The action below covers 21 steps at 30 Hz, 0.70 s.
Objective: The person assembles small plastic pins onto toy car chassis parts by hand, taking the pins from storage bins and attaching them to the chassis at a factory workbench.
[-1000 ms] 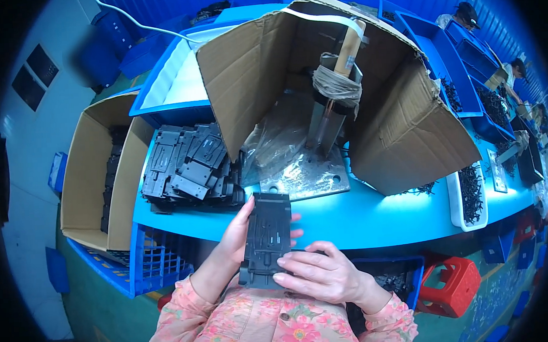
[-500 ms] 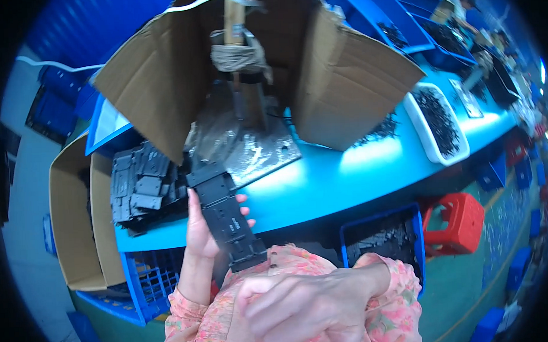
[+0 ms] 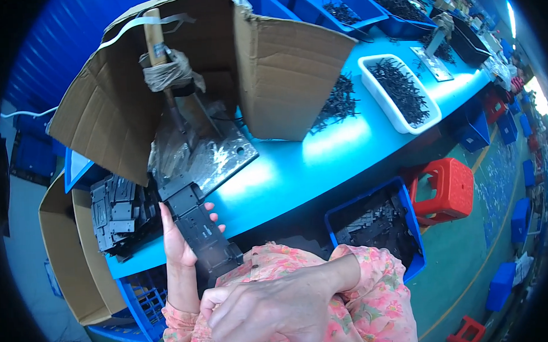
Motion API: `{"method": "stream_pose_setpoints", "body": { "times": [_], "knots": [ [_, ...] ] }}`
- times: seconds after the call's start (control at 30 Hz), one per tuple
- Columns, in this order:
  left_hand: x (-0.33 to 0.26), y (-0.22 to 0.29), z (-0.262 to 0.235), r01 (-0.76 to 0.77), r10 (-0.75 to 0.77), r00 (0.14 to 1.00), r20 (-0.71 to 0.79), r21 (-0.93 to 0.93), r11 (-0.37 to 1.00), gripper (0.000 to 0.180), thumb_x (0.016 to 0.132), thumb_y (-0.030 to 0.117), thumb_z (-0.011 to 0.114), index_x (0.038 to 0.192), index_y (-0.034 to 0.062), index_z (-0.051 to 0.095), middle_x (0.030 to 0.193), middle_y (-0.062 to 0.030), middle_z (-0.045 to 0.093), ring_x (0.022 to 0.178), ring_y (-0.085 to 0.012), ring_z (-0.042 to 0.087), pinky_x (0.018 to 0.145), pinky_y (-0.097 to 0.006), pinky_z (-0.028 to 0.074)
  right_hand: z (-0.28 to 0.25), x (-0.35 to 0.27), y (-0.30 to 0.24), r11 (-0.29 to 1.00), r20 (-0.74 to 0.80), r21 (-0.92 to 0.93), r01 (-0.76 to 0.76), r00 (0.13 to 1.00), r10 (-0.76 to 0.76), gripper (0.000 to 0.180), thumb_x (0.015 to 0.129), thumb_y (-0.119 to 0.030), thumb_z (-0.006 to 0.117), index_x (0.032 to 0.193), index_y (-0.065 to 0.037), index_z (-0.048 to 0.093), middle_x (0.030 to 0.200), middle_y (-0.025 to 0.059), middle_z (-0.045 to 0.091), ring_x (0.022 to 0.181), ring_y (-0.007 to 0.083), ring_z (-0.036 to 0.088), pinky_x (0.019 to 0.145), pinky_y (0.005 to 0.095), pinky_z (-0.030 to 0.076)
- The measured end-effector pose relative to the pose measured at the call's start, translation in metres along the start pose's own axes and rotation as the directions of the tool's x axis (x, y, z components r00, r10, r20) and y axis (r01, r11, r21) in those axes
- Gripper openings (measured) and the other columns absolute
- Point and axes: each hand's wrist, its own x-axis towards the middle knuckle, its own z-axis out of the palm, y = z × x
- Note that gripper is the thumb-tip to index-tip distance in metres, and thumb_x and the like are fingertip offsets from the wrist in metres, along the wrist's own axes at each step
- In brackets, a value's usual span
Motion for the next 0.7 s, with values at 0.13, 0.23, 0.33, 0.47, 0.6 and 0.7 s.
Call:
{"method": "stream_pose_setpoints", "body": {
  "times": [0.13,0.23,0.33,0.47,0.6,0.7],
  "knots": [
    [-0.002,0.002,0.001,-0.006,0.006,1.000,0.024,0.009,1.000,0.083,0.081,0.070,0.021,0.121,0.0011,0.045,0.107,-0.0219,0.055,0.090,-0.0334,0.059,0.078,-0.053,0.049,0.003,-0.006,0.005,1.000,-0.038,-0.008,0.030,0.999,-0.031,0.039,0.074,-0.042,0.068,0.060,-0.011,0.049,0.057,0.0015,0.042,0.052,0.0206,0.045,0.061,0.0333,0.029],
    [0.001,0.000,0.004,0.003,-0.002,0.999,-0.049,0.009,1.000,0.082,0.082,0.069,0.025,0.117,-0.0021,0.046,0.105,-0.0205,0.056,0.086,-0.0325,0.060,0.077,-0.053,0.049,0.001,-0.011,-0.002,0.993,0.012,-0.108,0.040,0.999,-0.039,0.041,0.072,-0.044,0.068,0.059,-0.010,0.049,0.057,0.0020,0.043,0.052,0.0205,0.045,0.061,0.0341,0.030],
    [0.002,0.000,0.003,0.019,-0.018,0.998,-0.061,0.007,1.000,0.082,0.082,0.069,0.025,0.117,-0.0026,0.046,0.106,-0.0206,0.056,0.086,-0.0325,0.060,0.077,-0.053,0.048,0.001,-0.011,-0.006,0.991,0.007,-0.115,0.066,0.998,-0.066,0.041,0.071,-0.044,0.069,0.060,-0.009,0.049,0.057,0.0027,0.043,0.052,0.0211,0.045,0.061,0.0344,0.030],
    [0.004,0.001,0.000,0.028,-0.028,0.999,-0.029,-0.002,1.000,0.082,0.081,0.071,0.023,0.121,0.0020,0.045,0.107,-0.0219,0.055,0.089,-0.0343,0.059,0.078,-0.054,0.048,0.002,-0.010,-0.005,0.996,-0.108,-0.051,0.078,0.991,-0.083,0.038,0.072,-0.041,0.069,0.065,-0.007,0.053,0.060,0.0034,0.046,0.055,0.0214,0.048,0.060,0.0341,0.030],
    [0.008,0.002,0.002,0.053,-0.053,0.998,-0.016,-0.018,0.998,0.087,0.080,0.071,0.023,0.118,-0.0040,0.044,0.107,-0.0218,0.055,0.088,-0.0340,0.059,0.078,-0.054,0.049,-0.004,-0.039,-0.002,0.967,-0.070,-0.252,-0.029,0.998,0.012,0.021,0.074,-0.023,0.066,0.071,-0.005,0.055,0.072,0.0052,0.056,0.067,0.0221,0.054,0.073,0.0372,0.039],
    [0.007,0.004,-0.001,0.040,-0.041,0.996,-0.082,-0.018,0.999,0.087,0.080,0.071,0.024,0.117,-0.0043,0.045,0.106,-0.0215,0.055,0.087,-0.0335,0.059,0.078,-0.054,0.048,-0.031,-0.069,0.011,0.795,-0.320,-0.513,-0.324,0.932,0.173,0.012,0.077,-0.015,0.061,0.077,-0.004,0.058,0.076,0.0072,0.059,0.074,0.0233,0.057,0.074,0.0338,0.040]
  ]
}}
